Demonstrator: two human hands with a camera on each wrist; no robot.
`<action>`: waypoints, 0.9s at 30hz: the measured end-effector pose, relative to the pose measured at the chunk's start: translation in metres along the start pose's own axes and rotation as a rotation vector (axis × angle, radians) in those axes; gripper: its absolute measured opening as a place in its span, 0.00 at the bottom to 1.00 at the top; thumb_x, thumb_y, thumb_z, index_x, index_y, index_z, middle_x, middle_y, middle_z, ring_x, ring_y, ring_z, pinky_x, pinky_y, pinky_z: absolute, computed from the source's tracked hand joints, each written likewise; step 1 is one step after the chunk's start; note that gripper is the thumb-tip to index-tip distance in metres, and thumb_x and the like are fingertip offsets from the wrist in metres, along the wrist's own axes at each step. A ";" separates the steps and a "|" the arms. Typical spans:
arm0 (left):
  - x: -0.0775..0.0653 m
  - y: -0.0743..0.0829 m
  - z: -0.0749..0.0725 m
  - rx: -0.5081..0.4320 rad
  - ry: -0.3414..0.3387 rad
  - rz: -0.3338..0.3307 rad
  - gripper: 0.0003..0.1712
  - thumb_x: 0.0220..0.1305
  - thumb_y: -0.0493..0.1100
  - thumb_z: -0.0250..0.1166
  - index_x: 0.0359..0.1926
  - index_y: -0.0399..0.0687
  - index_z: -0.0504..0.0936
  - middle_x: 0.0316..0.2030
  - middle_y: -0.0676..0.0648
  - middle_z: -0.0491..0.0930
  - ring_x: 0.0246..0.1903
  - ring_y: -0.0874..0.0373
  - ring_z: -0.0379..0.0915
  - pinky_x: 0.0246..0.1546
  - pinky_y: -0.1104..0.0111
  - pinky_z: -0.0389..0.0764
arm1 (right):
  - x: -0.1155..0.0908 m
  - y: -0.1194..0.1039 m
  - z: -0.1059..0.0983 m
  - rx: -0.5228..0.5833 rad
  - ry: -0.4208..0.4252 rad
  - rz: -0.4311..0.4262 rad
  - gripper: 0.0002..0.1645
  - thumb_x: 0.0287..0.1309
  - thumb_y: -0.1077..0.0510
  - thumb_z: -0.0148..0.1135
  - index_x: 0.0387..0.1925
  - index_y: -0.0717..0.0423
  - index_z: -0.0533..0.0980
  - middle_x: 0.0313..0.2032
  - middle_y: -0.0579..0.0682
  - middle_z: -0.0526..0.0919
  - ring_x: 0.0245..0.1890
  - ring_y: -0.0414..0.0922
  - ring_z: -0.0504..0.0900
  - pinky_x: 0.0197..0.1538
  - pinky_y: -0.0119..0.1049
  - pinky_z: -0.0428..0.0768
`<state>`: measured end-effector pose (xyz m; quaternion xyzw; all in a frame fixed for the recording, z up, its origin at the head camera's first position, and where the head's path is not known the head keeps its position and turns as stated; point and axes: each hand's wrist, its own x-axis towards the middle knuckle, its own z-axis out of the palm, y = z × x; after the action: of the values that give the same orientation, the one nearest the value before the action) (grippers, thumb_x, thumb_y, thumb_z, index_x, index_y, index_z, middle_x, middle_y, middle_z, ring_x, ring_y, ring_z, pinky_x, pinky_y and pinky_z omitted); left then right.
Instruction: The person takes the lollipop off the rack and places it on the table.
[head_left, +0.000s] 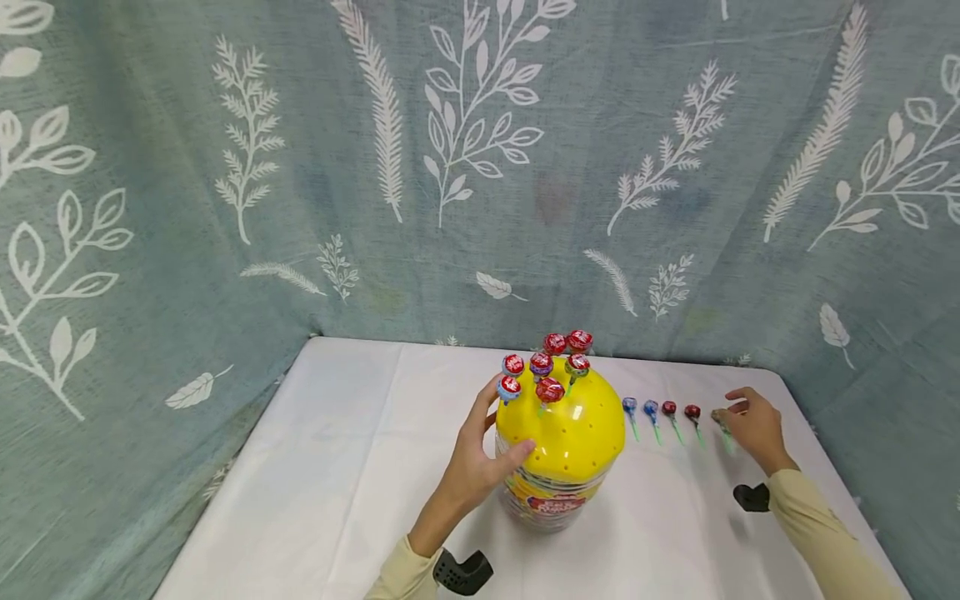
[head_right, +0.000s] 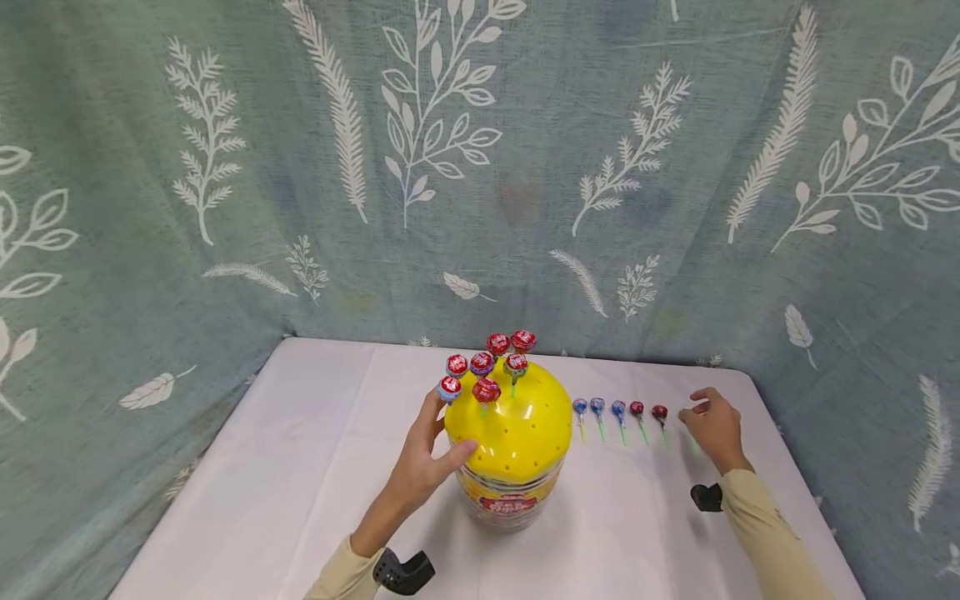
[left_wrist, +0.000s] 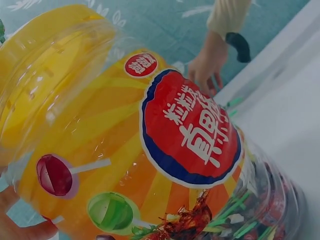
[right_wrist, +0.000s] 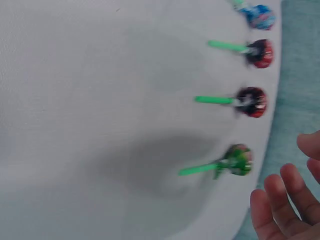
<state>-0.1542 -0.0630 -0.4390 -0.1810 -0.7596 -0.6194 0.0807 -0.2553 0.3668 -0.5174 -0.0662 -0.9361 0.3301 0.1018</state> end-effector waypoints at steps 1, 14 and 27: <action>0.000 0.000 0.000 0.002 -0.002 -0.002 0.44 0.55 0.56 0.62 0.71 0.65 0.53 0.68 0.56 0.58 0.67 0.53 0.52 0.62 0.46 0.60 | 0.001 -0.002 -0.002 0.009 -0.005 -0.004 0.19 0.55 0.61 0.61 0.45 0.71 0.71 0.34 0.67 0.78 0.34 0.59 0.76 0.32 0.53 0.74; 0.003 -0.002 0.001 -0.014 -0.038 -0.020 0.49 0.54 0.54 0.67 0.72 0.70 0.50 0.68 0.60 0.57 0.66 0.58 0.53 0.62 0.46 0.57 | -0.020 -0.038 -0.040 0.011 0.093 -0.120 0.14 0.59 0.60 0.61 0.42 0.67 0.75 0.35 0.64 0.80 0.36 0.58 0.78 0.29 0.39 0.73; 0.001 -0.004 0.003 -0.004 0.003 -0.013 0.47 0.53 0.57 0.67 0.71 0.69 0.52 0.68 0.60 0.58 0.68 0.54 0.49 0.62 0.44 0.58 | -0.039 -0.090 -0.051 0.055 0.103 -0.300 0.11 0.59 0.59 0.63 0.41 0.61 0.77 0.36 0.57 0.81 0.35 0.35 0.74 0.36 0.25 0.72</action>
<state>-0.1563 -0.0607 -0.4428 -0.1752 -0.7593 -0.6219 0.0775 -0.2103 0.3198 -0.4275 0.0603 -0.9197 0.3327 0.1997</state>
